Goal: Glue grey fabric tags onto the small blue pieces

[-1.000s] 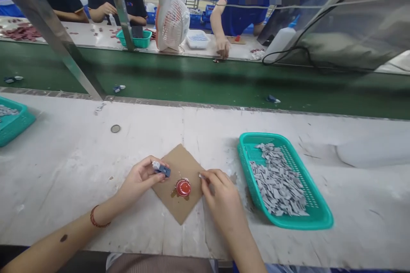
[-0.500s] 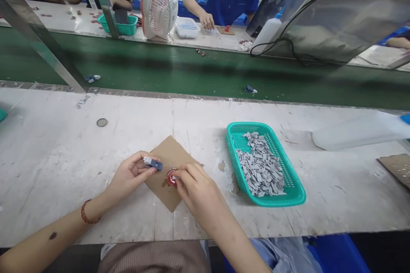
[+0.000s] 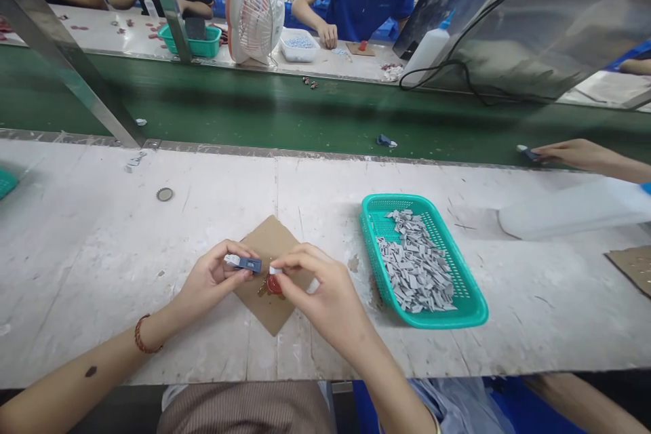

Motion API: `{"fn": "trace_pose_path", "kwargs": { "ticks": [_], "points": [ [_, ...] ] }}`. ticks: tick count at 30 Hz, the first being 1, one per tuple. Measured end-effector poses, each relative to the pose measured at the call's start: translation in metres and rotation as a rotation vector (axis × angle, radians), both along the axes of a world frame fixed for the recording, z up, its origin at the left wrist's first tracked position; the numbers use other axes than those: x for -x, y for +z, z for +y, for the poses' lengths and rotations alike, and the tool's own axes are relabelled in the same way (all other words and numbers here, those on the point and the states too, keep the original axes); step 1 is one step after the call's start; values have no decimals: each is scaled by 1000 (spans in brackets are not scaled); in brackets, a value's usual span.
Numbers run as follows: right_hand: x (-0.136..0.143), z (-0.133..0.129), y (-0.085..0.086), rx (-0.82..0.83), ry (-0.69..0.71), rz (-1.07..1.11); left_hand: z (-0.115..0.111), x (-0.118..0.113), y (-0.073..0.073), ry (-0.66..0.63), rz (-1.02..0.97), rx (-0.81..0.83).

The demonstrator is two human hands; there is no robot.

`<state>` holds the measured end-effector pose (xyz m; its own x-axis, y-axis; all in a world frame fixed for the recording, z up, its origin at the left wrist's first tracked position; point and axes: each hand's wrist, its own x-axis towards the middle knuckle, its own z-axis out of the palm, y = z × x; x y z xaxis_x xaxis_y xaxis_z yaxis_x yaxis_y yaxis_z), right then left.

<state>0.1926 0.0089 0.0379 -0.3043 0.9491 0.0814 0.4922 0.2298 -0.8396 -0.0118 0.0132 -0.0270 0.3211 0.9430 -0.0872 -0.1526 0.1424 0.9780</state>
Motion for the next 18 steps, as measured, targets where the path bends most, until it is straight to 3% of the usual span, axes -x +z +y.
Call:
{"fn": "trace_pose_path", "kwargs": {
  "ticks": [10, 18],
  "points": [
    [29, 19, -6, 173, -1, 189, 2, 3, -6, 35, -64, -47],
    [31, 21, -8, 148, 21, 174, 3, 5, -4, 51, -76, -39]
  ]
}}
